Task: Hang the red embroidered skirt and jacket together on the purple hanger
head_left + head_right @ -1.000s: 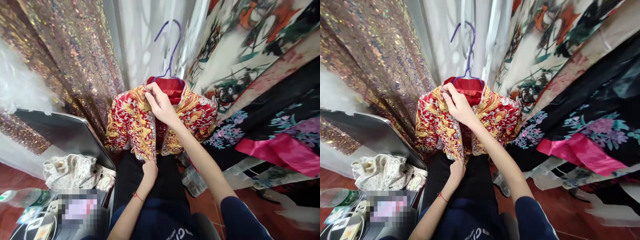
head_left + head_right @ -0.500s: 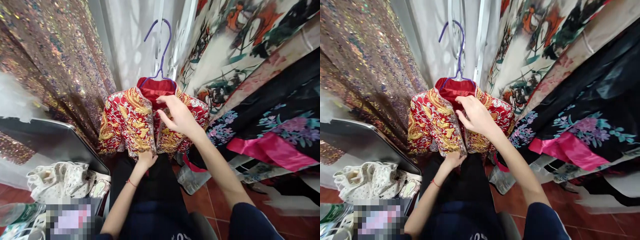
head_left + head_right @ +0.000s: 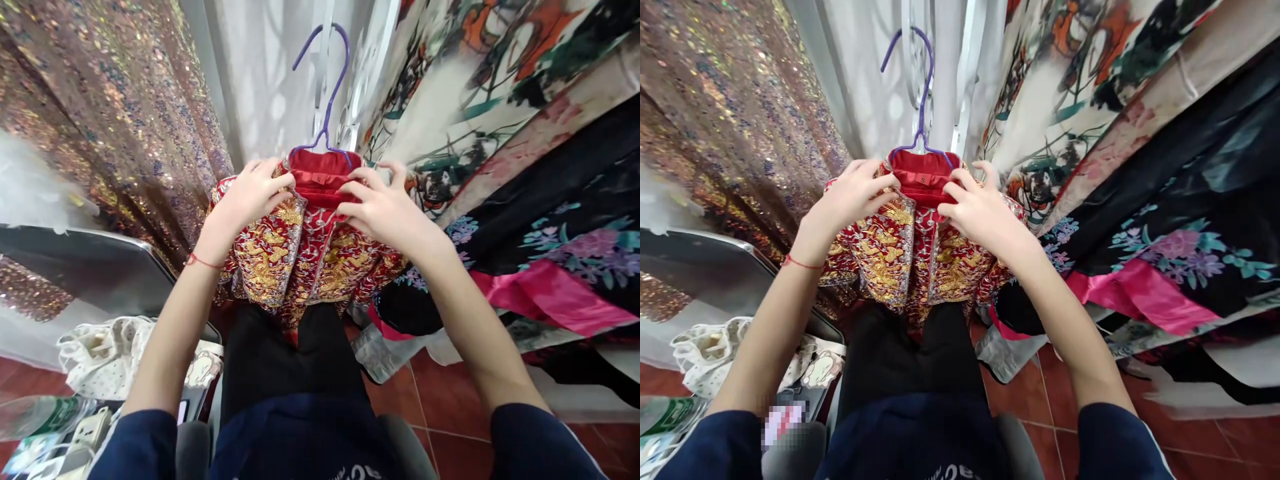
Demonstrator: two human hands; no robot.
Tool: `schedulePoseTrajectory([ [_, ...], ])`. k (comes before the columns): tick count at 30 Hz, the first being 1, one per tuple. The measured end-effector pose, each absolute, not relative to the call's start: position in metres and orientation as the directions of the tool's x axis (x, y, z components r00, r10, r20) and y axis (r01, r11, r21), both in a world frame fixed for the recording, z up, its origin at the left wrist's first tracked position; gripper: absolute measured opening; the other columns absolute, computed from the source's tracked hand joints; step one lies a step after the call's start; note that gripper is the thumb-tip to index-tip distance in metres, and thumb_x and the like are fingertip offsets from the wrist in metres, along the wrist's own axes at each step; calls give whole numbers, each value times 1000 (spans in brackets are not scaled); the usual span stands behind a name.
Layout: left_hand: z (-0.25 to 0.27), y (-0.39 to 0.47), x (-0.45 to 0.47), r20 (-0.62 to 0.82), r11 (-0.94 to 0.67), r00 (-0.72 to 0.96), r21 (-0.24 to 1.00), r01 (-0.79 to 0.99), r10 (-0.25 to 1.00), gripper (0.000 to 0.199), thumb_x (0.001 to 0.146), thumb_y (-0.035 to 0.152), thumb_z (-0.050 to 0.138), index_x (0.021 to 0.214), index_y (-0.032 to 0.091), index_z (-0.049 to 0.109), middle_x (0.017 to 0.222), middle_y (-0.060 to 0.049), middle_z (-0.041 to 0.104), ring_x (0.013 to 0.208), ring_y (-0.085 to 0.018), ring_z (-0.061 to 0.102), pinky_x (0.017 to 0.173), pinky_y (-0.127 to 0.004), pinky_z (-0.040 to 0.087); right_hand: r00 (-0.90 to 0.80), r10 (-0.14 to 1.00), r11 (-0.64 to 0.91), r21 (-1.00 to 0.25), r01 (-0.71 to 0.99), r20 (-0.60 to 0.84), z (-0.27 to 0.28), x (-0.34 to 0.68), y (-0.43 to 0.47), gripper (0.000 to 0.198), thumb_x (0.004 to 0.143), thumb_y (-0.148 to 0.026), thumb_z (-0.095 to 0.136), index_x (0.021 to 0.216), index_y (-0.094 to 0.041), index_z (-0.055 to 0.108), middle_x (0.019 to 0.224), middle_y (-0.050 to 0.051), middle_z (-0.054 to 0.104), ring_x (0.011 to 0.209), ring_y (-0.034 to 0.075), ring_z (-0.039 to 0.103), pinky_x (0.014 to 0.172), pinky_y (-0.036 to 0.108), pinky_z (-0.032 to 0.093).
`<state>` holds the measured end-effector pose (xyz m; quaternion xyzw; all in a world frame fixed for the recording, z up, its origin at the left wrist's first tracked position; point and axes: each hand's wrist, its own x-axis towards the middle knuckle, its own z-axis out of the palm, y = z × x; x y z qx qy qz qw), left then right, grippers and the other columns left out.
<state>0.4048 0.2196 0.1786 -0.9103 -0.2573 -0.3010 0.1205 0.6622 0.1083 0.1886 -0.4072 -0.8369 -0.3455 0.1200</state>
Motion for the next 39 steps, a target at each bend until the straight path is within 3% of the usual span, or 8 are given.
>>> schedulePoseTrajectory([
  [5, 193, 201, 383, 578, -824, 693, -60, 564, 432, 19, 100, 30, 49, 111, 20, 62, 105, -7, 64, 96, -21, 65, 89, -39, 51, -454, 557, 515, 139, 846, 696, 203, 687, 121, 17, 97, -34, 56, 97, -23, 70, 135, 12, 54, 128, 33, 49, 101, 57, 44],
  [11, 190, 183, 364, 630, -824, 612, 78, 562, 477, 20, 101, 31, 48, 111, 21, 61, 93, -4, 65, 82, -15, 62, 81, -32, 50, -421, 623, 619, -86, 781, 659, 192, 681, 133, 16, 99, -31, 52, 100, -24, 66, 98, 7, 60, 87, 20, 61, 79, 40, 52],
  [23, 156, 220, 427, 844, -775, 293, 205, 598, 449, 21, 101, 34, 45, 115, 23, 59, 129, -13, 59, 126, -27, 57, 106, -49, 47, -96, 529, 453, -185, 872, 843, 145, 645, 174, 22, 94, -33, 55, 111, -27, 67, 138, 14, 44, 124, 40, 46, 98, 70, 40],
  [30, 120, 201, 425, 802, -758, 328, 220, 613, 499, 48, 96, 45, 55, 137, 24, 43, 163, -18, 29, 155, -32, 22, 123, -58, 22, -121, 533, 451, -161, 878, 837, 134, 638, 158, 40, 92, -40, 60, 131, -28, 56, 150, 17, 36, 139, 43, 38, 103, 70, 40],
  [34, 36, 159, 420, 772, -730, 222, 405, 551, 596, 56, 93, 42, 59, 141, 25, 34, 166, -18, 17, 156, -31, 20, 123, -56, 26, -7, 591, 568, -410, 713, 806, 61, 632, 111, 34, 84, -40, 67, 117, -30, 64, 144, 13, 48, 136, 40, 45, 105, 70, 39],
  [36, -25, 140, 419, 678, -568, -104, 680, 462, 727, 46, 94, 37, 55, 134, 23, 36, 160, -19, 27, 152, -30, 30, 120, -52, 33, 195, 723, 549, -723, 420, 662, -6, 609, 93, 14, 81, -39, 66, 89, -28, 67, 117, 11, 63, 120, 36, 58, 104, 66, 43],
  [37, -57, 133, 420, 508, -409, -268, 843, 350, 818, 44, 94, 36, 55, 133, 23, 36, 157, -19, 32, 148, -28, 36, 118, -47, 37, 300, 845, 420, -897, 139, 442, -41, 593, 87, 13, 78, -39, 68, 78, -26, 64, 102, 9, 66, 112, 33, 61, 103, 62, 45],
  [39, -115, 123, 424, -14, -17, -439, 998, -67, 898, 46, 89, 30, 60, 129, 26, 37, 155, -13, 36, 143, -22, 42, 117, -37, 38, 281, 960, 98, -951, -292, 12, -105, 561, 80, 19, 72, -39, 73, 71, -24, 61, 86, 7, 66, 102, 30, 65, 96, 54, 52],
])
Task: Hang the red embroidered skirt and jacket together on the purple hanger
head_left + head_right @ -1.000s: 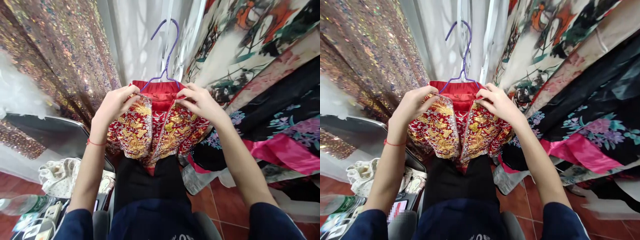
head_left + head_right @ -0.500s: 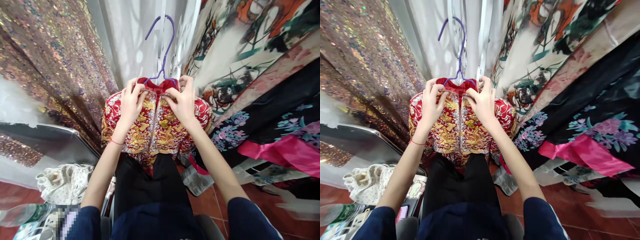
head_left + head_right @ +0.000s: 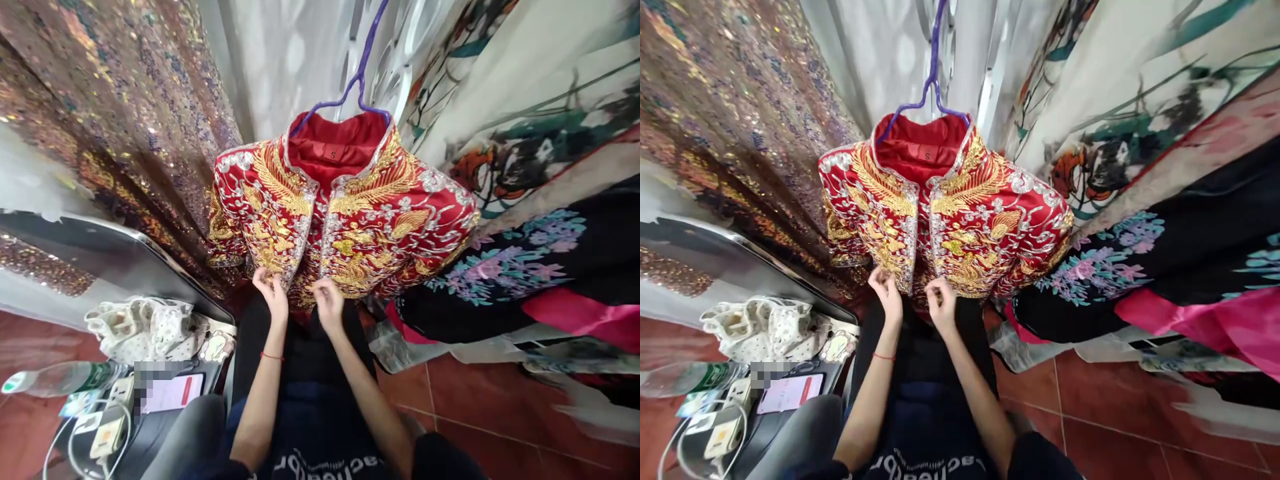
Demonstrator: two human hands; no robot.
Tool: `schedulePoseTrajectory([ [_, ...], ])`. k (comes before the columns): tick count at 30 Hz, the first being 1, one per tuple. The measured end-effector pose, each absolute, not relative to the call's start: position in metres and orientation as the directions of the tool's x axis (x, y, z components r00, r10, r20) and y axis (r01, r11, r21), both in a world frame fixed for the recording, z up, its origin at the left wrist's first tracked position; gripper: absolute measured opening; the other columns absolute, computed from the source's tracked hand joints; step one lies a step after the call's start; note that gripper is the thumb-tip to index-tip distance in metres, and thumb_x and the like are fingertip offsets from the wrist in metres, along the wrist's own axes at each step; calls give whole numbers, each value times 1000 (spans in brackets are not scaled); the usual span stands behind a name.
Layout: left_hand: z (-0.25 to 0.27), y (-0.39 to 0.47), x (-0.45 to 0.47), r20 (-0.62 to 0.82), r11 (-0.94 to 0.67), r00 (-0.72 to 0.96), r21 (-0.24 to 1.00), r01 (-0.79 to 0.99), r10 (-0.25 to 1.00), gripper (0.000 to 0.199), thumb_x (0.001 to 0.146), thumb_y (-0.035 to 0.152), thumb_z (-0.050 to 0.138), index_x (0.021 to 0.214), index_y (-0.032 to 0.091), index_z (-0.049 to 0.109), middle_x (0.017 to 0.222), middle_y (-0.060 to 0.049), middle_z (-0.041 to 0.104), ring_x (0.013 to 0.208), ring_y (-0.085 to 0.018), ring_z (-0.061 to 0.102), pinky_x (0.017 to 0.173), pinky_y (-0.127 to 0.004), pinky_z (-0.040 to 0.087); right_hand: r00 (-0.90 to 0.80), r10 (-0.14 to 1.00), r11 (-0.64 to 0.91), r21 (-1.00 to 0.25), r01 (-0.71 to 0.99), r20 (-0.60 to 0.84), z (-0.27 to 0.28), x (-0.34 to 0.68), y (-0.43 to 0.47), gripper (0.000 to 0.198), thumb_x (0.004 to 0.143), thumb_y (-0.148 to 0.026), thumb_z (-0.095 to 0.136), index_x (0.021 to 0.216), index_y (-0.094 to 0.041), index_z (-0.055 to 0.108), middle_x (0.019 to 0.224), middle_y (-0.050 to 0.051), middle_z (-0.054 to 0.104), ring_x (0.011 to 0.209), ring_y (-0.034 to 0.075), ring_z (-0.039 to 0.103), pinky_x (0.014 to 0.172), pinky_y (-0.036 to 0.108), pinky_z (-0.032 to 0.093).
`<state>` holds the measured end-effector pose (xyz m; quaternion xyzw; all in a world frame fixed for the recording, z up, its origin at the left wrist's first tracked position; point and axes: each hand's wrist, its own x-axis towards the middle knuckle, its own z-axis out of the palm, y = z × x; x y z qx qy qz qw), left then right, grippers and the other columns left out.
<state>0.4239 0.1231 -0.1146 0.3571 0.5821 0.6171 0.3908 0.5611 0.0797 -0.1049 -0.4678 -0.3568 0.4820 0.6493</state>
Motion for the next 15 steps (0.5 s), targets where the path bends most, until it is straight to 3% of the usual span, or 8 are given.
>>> schedulePoseTrajectory([
  [3, -175, 120, 431, -314, 224, -409, 941, -253, 857, 53, 79, 23, 69, 123, 23, 39, 145, -16, 47, 137, -23, 49, 112, -37, 41, 202, 953, -108, -873, -476, -228, -170, 535, 80, 24, 68, -39, 76, 77, -23, 60, 77, 3, 66, 90, 25, 69, 78, 41, 59],
  [6, -206, 123, 431, -458, 327, -356, 869, -372, 814, 45, 77, 24, 72, 113, 22, 45, 127, -10, 61, 126, -18, 58, 108, -34, 43, 141, 899, -239, -735, -635, -414, -203, 543, 83, 24, 75, -43, 71, 76, -24, 57, 83, 4, 70, 88, 20, 71, 69, 32, 59],
  [10, -220, 120, 423, -522, 346, -248, 786, -512, 816, 29, 75, 27, 75, 94, 19, 54, 97, -3, 69, 98, -11, 67, 94, -23, 46, 63, 838, -313, -573, -757, -542, -226, 559, 83, 18, 84, -38, 66, 79, -24, 57, 96, 5, 73, 90, 16, 71, 67, 26, 57],
  [15, -219, 110, 417, -517, 377, -64, 697, -610, 853, 32, 66, 23, 81, 87, 17, 58, 77, 2, 67, 70, -6, 61, 74, -20, 46, 54, 788, -310, -471, -826, -613, -235, 550, 81, 14, 88, -32, 66, 79, -23, 58, 80, -2, 70, 66, 11, 64, 59, 21, 52],
])
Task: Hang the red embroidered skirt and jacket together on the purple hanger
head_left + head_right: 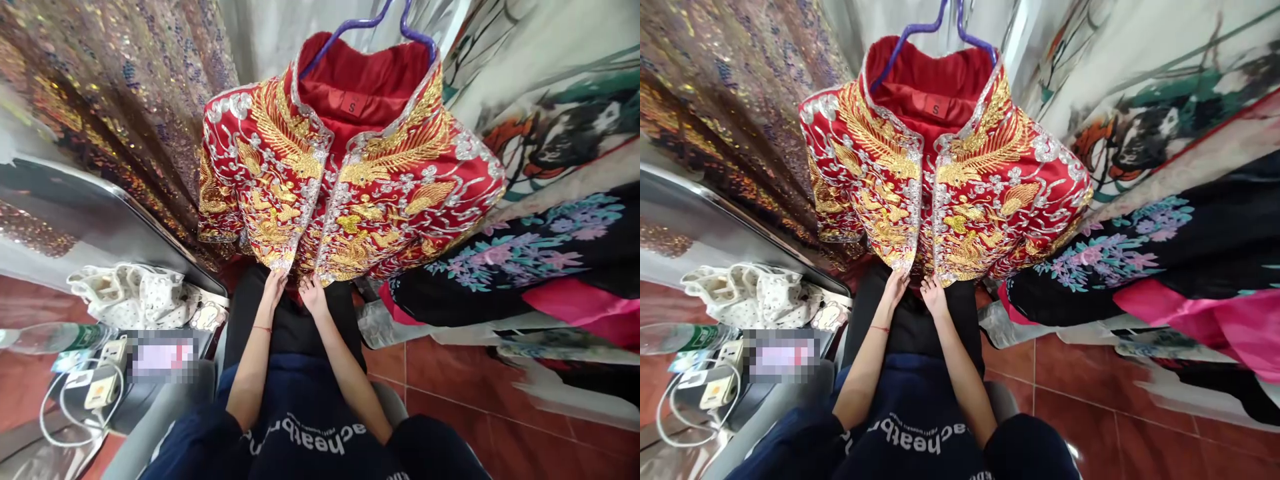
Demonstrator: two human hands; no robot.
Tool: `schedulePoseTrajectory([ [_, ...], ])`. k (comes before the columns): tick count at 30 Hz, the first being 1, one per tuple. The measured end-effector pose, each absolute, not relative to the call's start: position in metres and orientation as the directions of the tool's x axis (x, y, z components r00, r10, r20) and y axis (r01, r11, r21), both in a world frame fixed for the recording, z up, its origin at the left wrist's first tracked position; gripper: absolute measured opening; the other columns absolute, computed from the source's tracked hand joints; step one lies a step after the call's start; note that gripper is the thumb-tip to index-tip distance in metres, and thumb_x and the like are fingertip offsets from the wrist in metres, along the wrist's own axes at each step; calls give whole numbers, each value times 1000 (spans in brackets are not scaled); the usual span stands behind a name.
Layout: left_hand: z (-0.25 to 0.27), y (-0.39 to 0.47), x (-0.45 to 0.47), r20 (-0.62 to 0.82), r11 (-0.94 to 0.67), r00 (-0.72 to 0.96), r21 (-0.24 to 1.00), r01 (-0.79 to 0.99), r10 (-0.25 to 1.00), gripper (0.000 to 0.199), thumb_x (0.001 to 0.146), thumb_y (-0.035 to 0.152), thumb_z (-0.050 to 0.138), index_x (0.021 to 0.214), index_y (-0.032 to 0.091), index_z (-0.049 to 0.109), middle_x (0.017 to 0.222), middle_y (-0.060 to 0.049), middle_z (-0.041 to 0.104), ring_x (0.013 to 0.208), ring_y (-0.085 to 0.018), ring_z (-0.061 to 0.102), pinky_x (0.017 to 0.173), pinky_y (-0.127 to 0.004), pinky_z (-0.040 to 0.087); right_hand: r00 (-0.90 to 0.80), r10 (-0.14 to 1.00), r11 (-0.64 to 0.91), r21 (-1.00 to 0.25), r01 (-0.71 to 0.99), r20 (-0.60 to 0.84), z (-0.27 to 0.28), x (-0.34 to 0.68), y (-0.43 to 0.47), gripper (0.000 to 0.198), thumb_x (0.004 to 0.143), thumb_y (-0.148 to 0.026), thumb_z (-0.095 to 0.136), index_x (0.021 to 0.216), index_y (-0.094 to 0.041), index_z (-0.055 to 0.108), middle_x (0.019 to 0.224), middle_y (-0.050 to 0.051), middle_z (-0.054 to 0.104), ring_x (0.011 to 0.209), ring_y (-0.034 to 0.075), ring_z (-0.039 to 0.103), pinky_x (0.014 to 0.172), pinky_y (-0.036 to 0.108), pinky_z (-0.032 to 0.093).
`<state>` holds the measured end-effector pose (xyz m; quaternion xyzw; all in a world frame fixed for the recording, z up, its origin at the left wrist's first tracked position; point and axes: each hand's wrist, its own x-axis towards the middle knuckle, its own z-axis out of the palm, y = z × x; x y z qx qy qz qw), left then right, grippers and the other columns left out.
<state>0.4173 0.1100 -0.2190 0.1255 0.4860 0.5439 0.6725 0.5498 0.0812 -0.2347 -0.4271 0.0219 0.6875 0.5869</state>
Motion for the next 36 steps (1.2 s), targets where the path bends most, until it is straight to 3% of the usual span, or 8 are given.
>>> schedulePoseTrajectory([
  [6, -209, 104, 412, -501, 475, 134, 654, -589, 855, 27, 65, 18, 81, 81, 15, 59, 45, 14, 33, 43, -2, 31, 57, -18, 38, 95, 760, -263, -437, -860, -643, -233, 554, 87, 18, 98, -31, 55, 86, -21, 63, 86, -1, 69, 70, 9, 64, 63, 20, 52],
  [11, -204, 100, 411, -492, 504, 189, 655, -563, 850, 29, 65, 18, 83, 67, 16, 54, 41, 14, 26, 42, -1, 29, 57, -19, 40, 112, 739, -295, -468, -833, -665, -237, 555, 84, 29, 97, -36, 62, 117, -15, 63, 111, 6, 67, 91, 16, 67, 79, 34, 59],
  [18, -199, 101, 403, -479, 506, 199, 687, -522, 855, 32, 65, 20, 85, 91, 6, 73, 52, 6, 51, 45, -2, 33, 47, -20, 30, 121, 748, -315, -510, -801, -652, -236, 556, 84, 37, 96, -38, 63, 127, -17, 60, 126, 9, 63, 107, 21, 65, 90, 43, 58],
  [21, -200, 102, 404, -507, 530, 195, 687, -497, 840, 30, 65, 22, 86, 88, 5, 76, 55, 1, 59, 49, -4, 43, 51, -20, 37, 102, 750, -333, -505, -796, -654, -236, 553, 81, 38, 96, -38, 63, 127, -17, 60, 127, 9, 63, 108, 22, 65, 91, 43, 57],
  [25, -205, 104, 406, -555, 567, 185, 666, -485, 811, 27, 61, 19, 87, 84, 8, 77, 81, -10, 75, 74, -13, 66, 68, -22, 49, 82, 742, -359, -497, -790, -665, -238, 548, 76, 38, 96, -38, 62, 128, -17, 59, 128, 9, 63, 108, 22, 65, 91, 44, 57],
  [29, -209, 105, 399, -574, 572, 163, 662, -484, 803, 28, 61, 17, 86, 86, 8, 76, 84, -11, 76, 77, -14, 68, 73, -23, 51, 87, 738, -355, -494, -794, -669, -236, 547, 74, 38, 96, -38, 62, 128, -17, 59, 127, 9, 63, 108, 22, 65, 90, 43, 58],
  [32, -211, 107, 388, -590, 564, 118, 665, -490, 799, 24, 60, 15, 86, 80, 10, 73, 74, -5, 73, 67, -11, 64, 69, -22, 50, 94, 746, -335, -493, -803, -660, -232, 549, 74, 31, 97, -37, 62, 119, -16, 63, 116, 7, 66, 97, 17, 67, 83, 37, 59],
  [36, -207, 111, 372, -599, 547, 74, 666, -508, 798, 31, 63, 18, 87, 91, 15, 73, 78, -1, 73, 65, -8, 62, 64, -18, 47, 95, 764, -307, -490, -816, -638, -227, 551, 73, 9, 93, -24, 66, 87, -18, 68, 78, -1, 67, 69, 10, 62, 68, 25, 55],
])
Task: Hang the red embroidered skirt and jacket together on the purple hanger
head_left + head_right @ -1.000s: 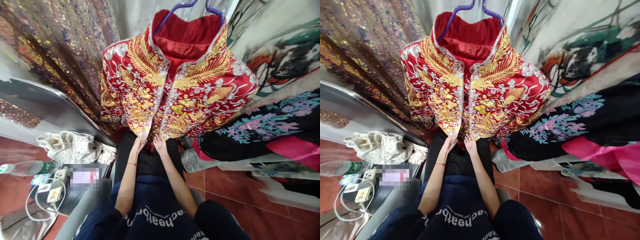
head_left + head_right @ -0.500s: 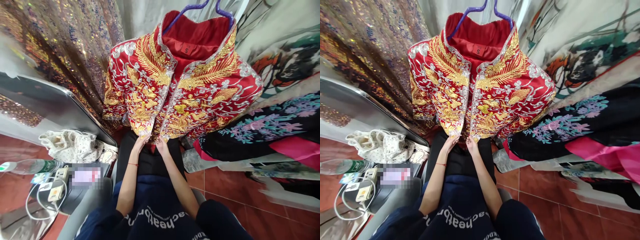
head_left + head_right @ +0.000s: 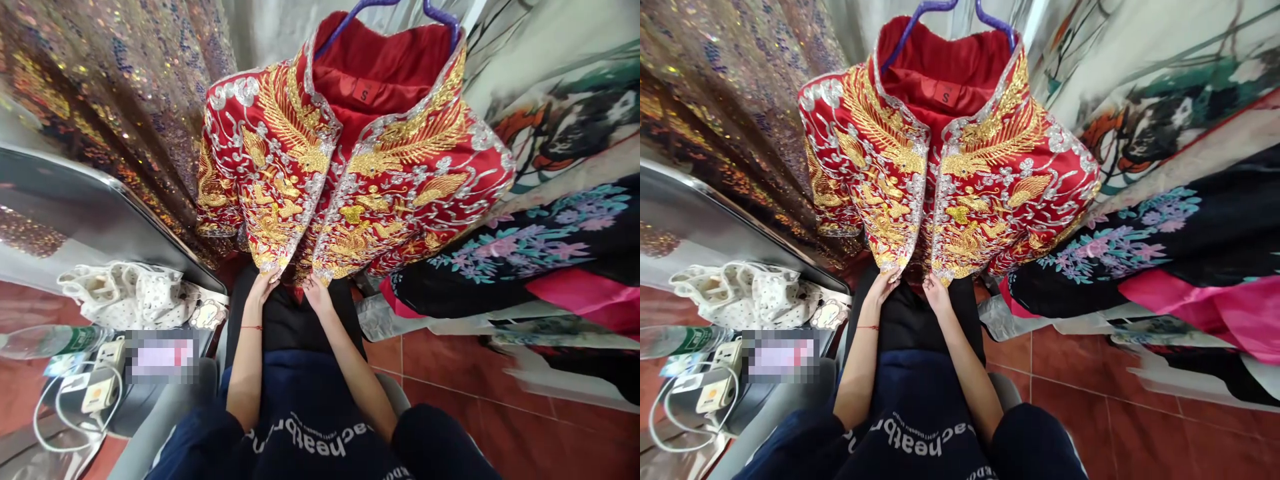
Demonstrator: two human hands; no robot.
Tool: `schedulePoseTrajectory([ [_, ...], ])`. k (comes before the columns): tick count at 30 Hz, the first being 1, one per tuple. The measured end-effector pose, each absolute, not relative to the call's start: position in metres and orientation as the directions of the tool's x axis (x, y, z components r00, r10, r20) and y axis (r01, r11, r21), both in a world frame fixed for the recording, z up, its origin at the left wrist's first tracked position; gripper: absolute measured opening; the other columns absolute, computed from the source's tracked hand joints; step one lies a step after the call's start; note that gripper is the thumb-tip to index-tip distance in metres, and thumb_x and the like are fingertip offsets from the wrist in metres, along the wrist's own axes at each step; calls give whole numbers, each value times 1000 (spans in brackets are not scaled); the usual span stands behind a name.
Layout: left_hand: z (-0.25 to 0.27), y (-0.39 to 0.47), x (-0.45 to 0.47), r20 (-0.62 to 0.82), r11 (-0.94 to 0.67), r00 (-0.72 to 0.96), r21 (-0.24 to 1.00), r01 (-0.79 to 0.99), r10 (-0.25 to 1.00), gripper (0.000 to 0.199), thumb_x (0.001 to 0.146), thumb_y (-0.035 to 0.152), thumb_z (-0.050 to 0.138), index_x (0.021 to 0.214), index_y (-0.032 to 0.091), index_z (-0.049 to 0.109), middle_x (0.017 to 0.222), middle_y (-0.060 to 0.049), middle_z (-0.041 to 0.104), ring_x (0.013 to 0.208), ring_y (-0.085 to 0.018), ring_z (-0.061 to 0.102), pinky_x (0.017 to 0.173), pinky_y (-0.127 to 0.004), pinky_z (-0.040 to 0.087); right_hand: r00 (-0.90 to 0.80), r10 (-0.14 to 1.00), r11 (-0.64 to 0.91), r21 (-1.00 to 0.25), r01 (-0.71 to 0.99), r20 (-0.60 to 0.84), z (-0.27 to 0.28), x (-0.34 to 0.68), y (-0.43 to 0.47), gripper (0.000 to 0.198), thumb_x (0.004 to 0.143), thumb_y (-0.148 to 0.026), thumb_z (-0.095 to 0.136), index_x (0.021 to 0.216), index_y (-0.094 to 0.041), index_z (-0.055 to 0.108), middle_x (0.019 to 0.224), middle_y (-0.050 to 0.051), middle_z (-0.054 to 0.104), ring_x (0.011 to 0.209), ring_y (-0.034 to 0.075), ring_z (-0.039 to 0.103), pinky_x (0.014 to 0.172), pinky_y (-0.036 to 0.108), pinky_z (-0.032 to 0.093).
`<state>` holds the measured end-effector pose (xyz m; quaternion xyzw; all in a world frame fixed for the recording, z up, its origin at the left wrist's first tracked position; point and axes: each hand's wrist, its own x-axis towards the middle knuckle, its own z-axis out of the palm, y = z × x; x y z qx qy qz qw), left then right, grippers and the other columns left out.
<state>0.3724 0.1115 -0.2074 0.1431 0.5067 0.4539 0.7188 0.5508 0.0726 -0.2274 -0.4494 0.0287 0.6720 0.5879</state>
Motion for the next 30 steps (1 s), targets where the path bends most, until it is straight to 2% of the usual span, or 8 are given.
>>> schedulePoseTrajectory([
  [3, -203, 112, 364, -602, 549, 74, 662, -510, 795, 37, 65, 20, 88, 99, 17, 73, 85, -1, 75, 67, -6, 63, 63, -16, 47, 94, 769, -303, -491, -817, -632, -227, 549, 73, 9, 92, -22, 67, 84, -17, 68, 72, -3, 64, 63, 9, 59, 63, 23, 53],
  [8, -203, 106, 374, -628, 627, 183, 617, -476, 756, 32, 65, 14, 89, 94, 11, 75, 87, -8, 77, 69, -10, 68, 60, -16, 50, 126, 764, -301, -522, -798, -633, -229, 541, 72, 20, 97, -33, 62, 102, -14, 64, 92, 1, 67, 73, 10, 63, 65, 26, 56],
  [10, -206, 103, 386, -636, 662, 238, 589, -464, 734, 34, 65, 12, 89, 96, 10, 75, 91, -10, 77, 74, -13, 72, 63, -17, 53, 146, 774, -283, -543, -791, -616, -228, 538, 69, 15, 92, -29, 68, 95, -14, 65, 86, 0, 66, 71, 9, 62, 65, 24, 55],
  [12, -208, 101, 399, -641, 687, 283, 562, -460, 714, 34, 67, 11, 88, 98, 9, 75, 94, -12, 78, 77, -15, 73, 65, -18, 55, 165, 787, -262, -564, -783, -594, -226, 536, 67, 14, 82, -22, 77, 86, -16, 65, 76, -3, 66, 67, 9, 61, 64, 22, 52],
  [16, -212, 100, 420, -645, 708, 326, 515, -483, 692, 21, 73, 10, 83, 92, 9, 75, 86, -9, 77, 69, -11, 71, 64, -16, 56, 219, 801, -217, -611, -762, -557, -222, 536, 64, 26, 65, -18, 84, 83, -20, 66, 72, -5, 67, 64, 9, 60, 62, 23, 49],
  [23, -216, 99, 434, -644, 702, 343, 455, -547, 684, 6, 81, 11, 76, 86, 9, 73, 80, -7, 75, 66, -10, 69, 65, -18, 58, 284, 810, -178, -675, -716, -514, -222, 537, 60, 31, 60, -25, 84, 86, -22, 65, 74, -5, 68, 65, 10, 59, 65, 26, 50],
  [26, -217, 98, 440, -625, 676, 330, 461, -575, 707, 7, 82, 12, 76, 88, 10, 73, 80, -6, 75, 66, -10, 69, 65, -18, 57, 292, 815, -166, -685, -709, -500, -224, 538, 60, 33, 58, -25, 84, 84, -22, 65, 72, -5, 67, 63, 10, 58, 64, 26, 50],
  [30, -218, 95, 450, -602, 632, 295, 482, -607, 742, 14, 81, 17, 78, 92, 12, 73, 80, -5, 74, 65, -9, 66, 69, -20, 57, 303, 817, -156, -694, -703, -490, -227, 543, 61, 38, 56, -24, 83, 89, -24, 65, 80, -4, 71, 67, 11, 61, 65, 26, 50],
])
